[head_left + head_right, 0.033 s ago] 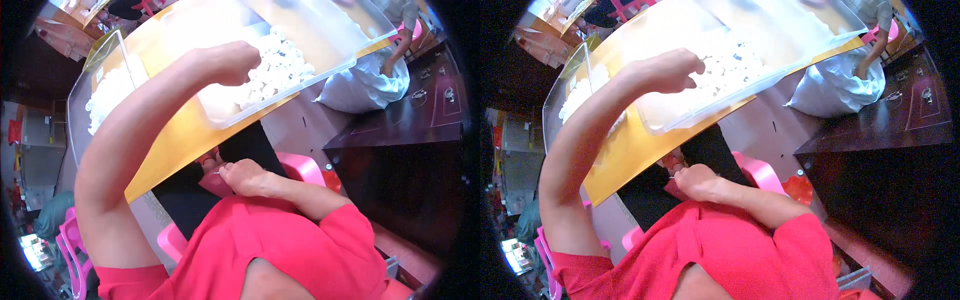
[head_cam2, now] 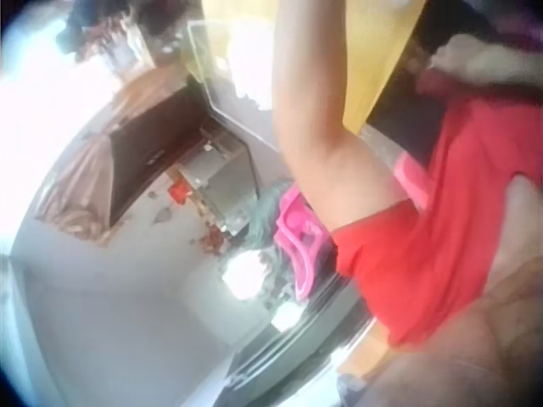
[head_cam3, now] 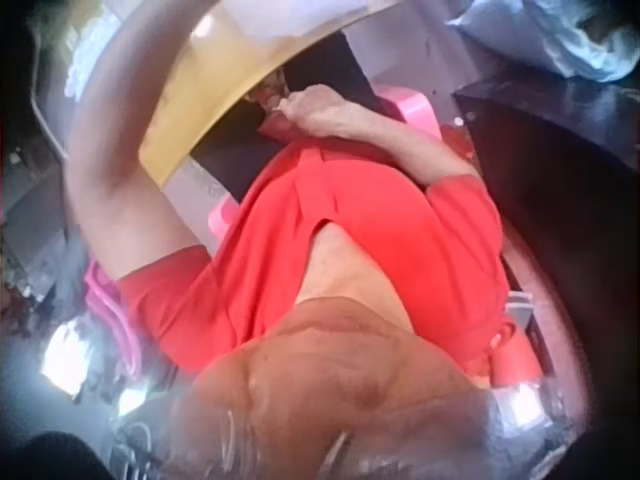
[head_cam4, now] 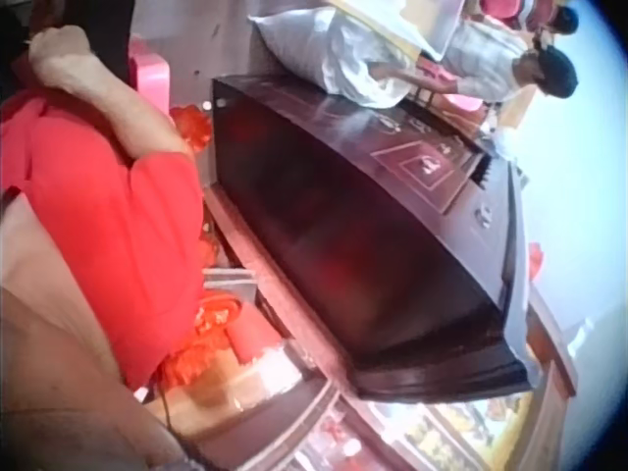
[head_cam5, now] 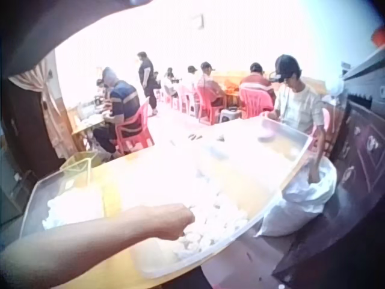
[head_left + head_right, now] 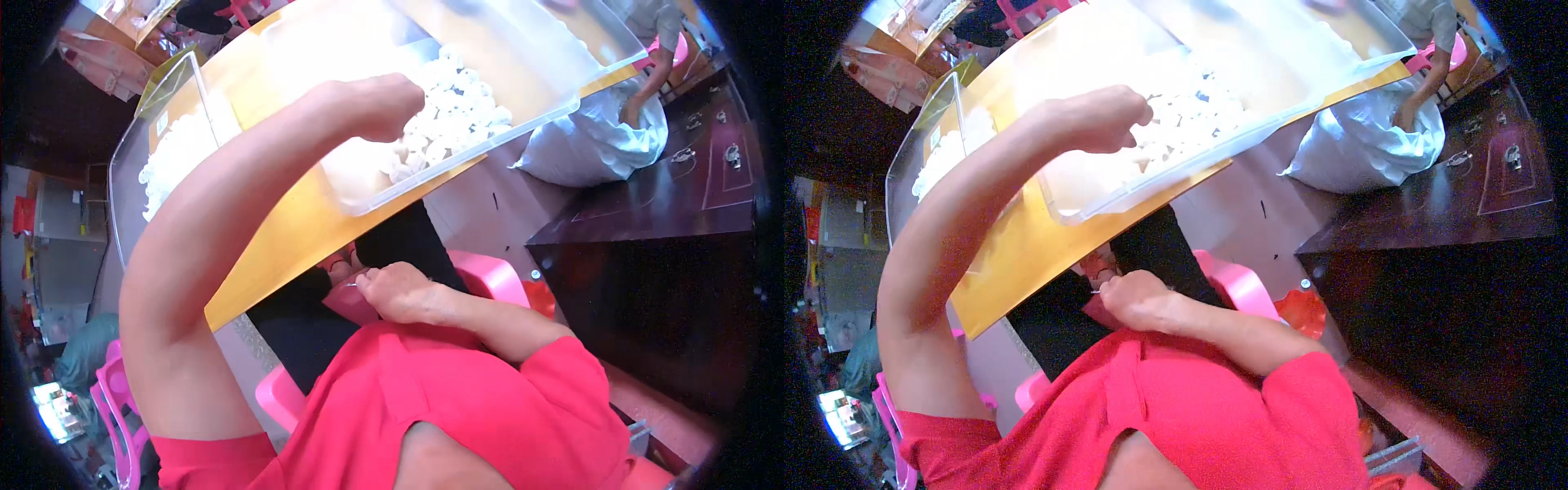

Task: The person picks up a white plastic component and a metal pin, then inserts the pin into the component by hand. After repeating this process, they pour the assembled components from one plastic bin into another on the table.

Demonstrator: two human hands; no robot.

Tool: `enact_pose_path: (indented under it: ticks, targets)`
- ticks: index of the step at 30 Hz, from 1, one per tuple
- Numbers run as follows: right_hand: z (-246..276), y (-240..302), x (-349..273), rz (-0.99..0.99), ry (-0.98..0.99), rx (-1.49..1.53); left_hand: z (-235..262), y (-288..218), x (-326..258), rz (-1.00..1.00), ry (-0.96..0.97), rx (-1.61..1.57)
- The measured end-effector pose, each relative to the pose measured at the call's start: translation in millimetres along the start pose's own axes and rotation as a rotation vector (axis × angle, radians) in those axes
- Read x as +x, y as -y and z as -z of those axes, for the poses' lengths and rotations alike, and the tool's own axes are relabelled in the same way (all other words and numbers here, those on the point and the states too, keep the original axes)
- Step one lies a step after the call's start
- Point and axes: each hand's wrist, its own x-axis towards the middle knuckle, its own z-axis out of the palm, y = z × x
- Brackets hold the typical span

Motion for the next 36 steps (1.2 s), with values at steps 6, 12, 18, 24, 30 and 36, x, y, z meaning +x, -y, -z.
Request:
enact_pose_path:
  ticks: [6, 12, 18, 24, 30, 36]
  targets:
    - [8.5, -3.7, -4.5, 0.025, -0.018, 0.002, -22.9, -1.6, 40.1, -0.032, 0.089, 0.094]
    - [19.3, -2.3, -1.6, -0.026, 0.038, 0.044, -0.3, 5.8, 17.1, 0.014, -0.255, 0.008]
    - [11.9, -9.5, 3.1, -0.029, 0.018, 0.039, 3.7, -9.3, -113.3, -0.081, -0.910, -1.112]
    - [17.4, 5.4, -4.7, 0.147, -0.155, 0.157, -102.0, -25.8, -211.3, -0.255, -1.084, -1.857]
    - [122.8, 8.4, -71.3, -0.021, -1.189, 0.046, -171.8, -30.0, -221.7, -0.107, -1.012, -2.358]
    - [181.9, -89.5, -124.6, -0.612, -1.424, 0.185, -208.0, -4.7, -191.5, 0.574, -1.230, -0.714]
